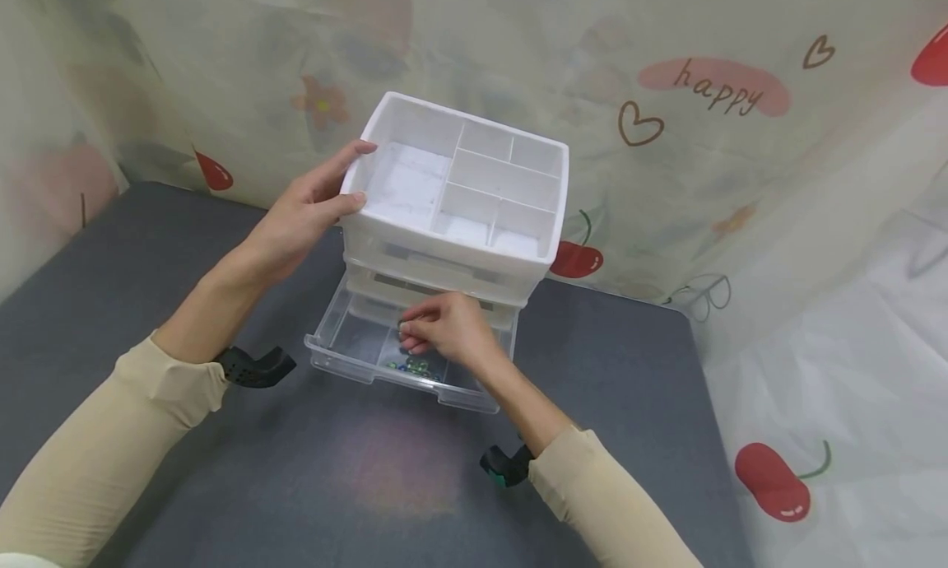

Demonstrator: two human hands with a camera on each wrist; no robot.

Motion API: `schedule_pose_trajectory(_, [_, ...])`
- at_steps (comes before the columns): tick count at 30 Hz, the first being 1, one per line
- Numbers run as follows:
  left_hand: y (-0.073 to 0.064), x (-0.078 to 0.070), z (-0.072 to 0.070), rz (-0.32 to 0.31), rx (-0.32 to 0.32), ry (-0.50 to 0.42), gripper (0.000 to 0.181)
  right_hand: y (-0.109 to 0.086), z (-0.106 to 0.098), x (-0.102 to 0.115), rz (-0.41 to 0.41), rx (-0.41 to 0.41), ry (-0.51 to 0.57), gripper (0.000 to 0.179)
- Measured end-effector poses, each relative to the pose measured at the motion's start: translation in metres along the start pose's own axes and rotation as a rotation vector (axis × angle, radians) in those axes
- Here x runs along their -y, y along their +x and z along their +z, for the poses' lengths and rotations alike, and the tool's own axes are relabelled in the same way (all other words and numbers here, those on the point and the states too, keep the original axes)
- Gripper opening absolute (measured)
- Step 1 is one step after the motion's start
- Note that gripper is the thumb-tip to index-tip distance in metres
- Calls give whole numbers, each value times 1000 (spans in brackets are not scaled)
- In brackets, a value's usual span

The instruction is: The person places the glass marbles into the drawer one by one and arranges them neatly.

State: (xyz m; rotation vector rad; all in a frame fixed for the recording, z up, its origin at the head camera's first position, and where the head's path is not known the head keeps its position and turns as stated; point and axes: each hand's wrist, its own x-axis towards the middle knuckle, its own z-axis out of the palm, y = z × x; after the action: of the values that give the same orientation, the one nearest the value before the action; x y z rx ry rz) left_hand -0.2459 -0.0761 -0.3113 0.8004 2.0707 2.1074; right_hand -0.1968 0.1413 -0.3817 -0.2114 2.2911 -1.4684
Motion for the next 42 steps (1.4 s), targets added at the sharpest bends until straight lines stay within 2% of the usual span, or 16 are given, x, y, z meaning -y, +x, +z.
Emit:
schedule_pose_trajectory(4, [-1,-1,0,-4,4,0,51,-1,-1,1,22,23,0,20])
schedule_pose_trajectory(6, [-1,-1,1,-3,7,2,52,3,-1,-6,22,22,6,19])
schedule_pose_trajectory(12, [-1,0,1,4,4,1,52,4,-2,-11,-2,7,-4,20])
schedule_pose_trajectory(18, [-1,1,2,8,7,3,52,-3,-9,-9,-59,-18,55,24])
schedule_pose_trajectory(25, [-1,0,1,0,1,3,52,-21,-25,-3,-146,-55,128,28])
schedule_pose_trajectory(29, [0,0,1,3,4,-2,53,-33,-32,-4,-176,-89,154,24])
schedule_pose_trajectory(42, [-2,-1,0,6,15,-6,52,-76,-44,2,-207,-175,174,24])
